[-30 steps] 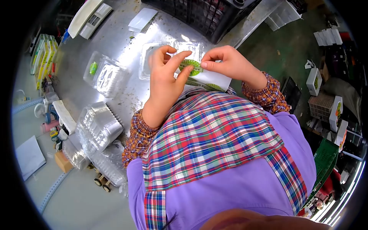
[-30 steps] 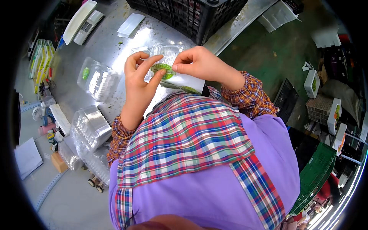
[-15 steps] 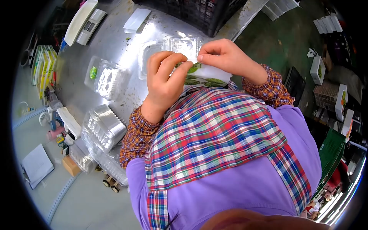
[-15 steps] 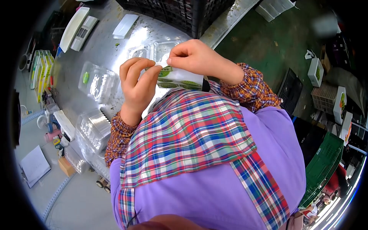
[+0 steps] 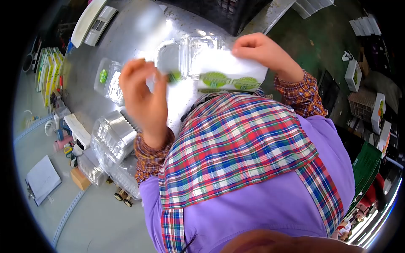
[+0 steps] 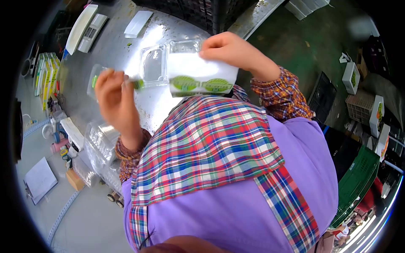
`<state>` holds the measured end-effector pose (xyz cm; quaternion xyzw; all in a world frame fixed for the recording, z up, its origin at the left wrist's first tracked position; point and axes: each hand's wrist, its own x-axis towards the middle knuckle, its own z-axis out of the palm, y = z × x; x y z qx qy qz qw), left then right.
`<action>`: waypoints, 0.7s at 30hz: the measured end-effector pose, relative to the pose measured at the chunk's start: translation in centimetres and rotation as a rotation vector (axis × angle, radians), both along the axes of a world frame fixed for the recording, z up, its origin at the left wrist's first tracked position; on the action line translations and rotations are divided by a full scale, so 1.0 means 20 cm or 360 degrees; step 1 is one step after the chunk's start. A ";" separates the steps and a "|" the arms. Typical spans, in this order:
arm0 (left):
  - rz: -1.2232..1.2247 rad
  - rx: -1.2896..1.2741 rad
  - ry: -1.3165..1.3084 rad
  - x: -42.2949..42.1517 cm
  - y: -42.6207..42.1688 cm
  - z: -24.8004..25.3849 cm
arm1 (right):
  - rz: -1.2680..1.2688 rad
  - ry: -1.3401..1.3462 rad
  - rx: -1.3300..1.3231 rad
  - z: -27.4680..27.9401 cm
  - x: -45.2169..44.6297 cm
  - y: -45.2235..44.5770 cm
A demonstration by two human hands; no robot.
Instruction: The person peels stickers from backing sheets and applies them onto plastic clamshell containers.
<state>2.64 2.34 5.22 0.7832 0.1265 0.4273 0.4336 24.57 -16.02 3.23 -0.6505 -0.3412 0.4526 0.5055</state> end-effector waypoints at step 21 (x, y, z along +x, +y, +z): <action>0.0448 -0.0286 0.1220 0.18 0.51 -0.92 | -0.0018 0.0177 -0.0169 -0.24 0.08 -0.10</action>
